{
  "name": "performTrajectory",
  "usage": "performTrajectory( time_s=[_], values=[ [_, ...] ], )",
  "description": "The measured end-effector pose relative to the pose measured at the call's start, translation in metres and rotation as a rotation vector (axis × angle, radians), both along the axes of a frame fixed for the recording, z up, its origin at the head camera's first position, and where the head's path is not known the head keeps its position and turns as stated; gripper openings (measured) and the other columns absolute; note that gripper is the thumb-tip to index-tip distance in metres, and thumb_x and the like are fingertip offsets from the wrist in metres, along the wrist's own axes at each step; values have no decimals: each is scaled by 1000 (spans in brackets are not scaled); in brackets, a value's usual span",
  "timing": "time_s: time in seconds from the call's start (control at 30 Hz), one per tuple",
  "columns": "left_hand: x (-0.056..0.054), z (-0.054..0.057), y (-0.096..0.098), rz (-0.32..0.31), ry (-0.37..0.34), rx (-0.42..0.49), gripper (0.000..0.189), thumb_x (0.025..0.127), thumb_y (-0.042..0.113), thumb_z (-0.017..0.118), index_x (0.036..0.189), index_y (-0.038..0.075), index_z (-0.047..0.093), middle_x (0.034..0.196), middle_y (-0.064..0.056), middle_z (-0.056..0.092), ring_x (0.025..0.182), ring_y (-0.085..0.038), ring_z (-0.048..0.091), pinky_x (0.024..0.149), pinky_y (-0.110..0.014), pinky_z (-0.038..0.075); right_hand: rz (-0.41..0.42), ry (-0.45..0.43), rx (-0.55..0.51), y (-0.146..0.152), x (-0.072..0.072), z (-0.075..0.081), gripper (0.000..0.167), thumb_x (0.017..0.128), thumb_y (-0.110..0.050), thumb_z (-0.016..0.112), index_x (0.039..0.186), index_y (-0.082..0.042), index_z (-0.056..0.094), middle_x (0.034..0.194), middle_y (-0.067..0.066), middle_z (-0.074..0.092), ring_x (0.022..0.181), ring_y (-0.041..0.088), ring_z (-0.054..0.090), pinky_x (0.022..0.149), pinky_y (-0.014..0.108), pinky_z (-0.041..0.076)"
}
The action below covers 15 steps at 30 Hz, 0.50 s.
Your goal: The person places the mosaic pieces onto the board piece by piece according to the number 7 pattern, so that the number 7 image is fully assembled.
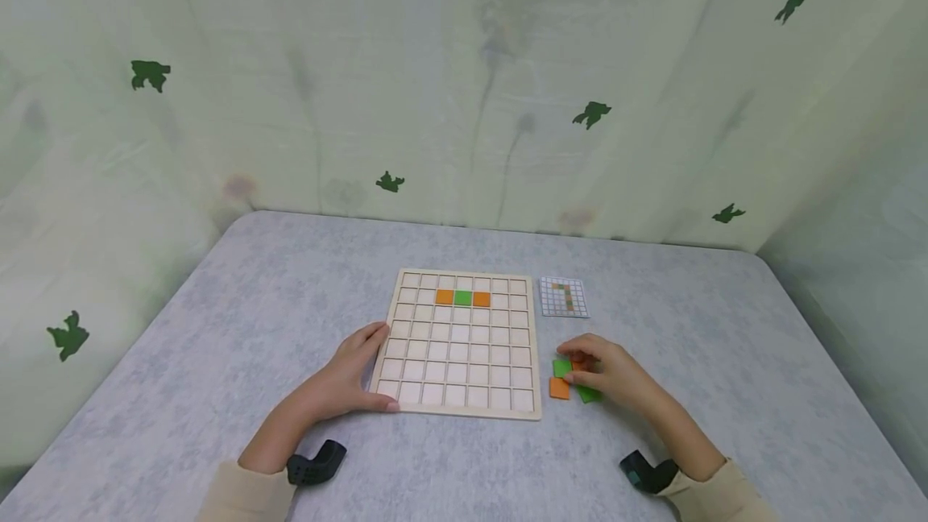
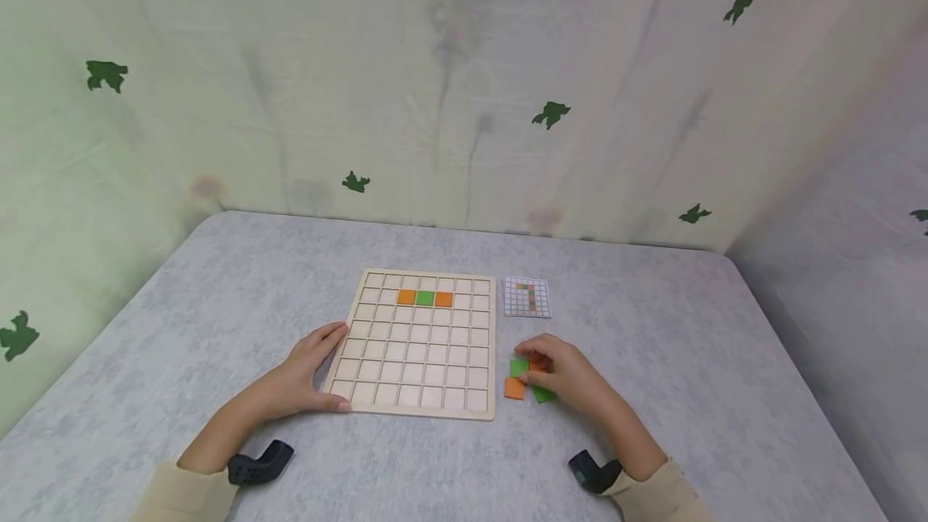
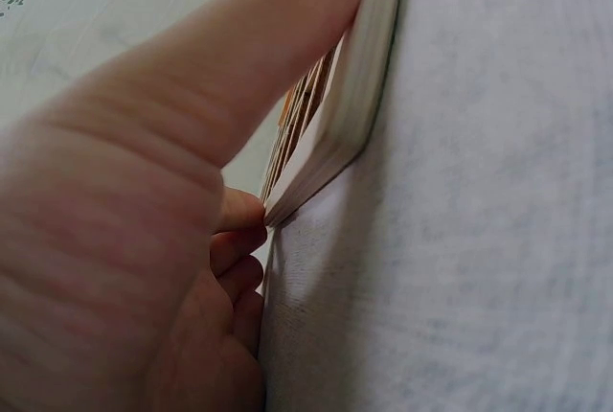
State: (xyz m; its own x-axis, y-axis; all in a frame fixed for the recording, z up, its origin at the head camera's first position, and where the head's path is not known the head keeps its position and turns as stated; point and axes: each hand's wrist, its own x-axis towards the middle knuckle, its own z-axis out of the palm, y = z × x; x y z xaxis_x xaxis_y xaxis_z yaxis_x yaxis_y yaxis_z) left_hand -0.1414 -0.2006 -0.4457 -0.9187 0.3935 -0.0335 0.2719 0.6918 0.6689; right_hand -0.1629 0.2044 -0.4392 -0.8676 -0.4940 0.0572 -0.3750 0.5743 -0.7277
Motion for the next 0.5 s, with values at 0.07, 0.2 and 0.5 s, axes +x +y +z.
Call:
performTrajectory(
  time_s=[0.07, 0.2, 0.5],
  values=[
    [0, 0, 0, 0, 1, -3, 119, 58, 59, 74, 142, -1, 16, 146, -18, 12, 131, -36, 7, 99, -55, 18, 3, -3, 14, 0, 0, -1, 32, 78, -16, 70, 107, -8, 63, 103, 0, 56, 85, 14, 50, 72, 27, 45],
    [0, 0, 1, 0, -1, -5, 119, 58, 59, 74, 143, -1, 16, 146, -17, 12, 131, -36, 7, 99, -55, 18, 31, -5, 39, 2, 0, 0, 25, 79, -14, 69, 104, -9, 64, 104, 1, 55, 84, 15, 48, 71, 27, 44],
    [0, -1, -1, 0, 8, -4, 119, 57, 59, 74, 142, -1, 17, 145, -18, 13, 131, -37, 8, 99, -56, 18, 50, 0, 83, 1, -1, 1, 24, 79, -13, 69, 103, -9, 63, 104, 2, 53, 86, 15, 47, 73, 28, 44]
  ],
)
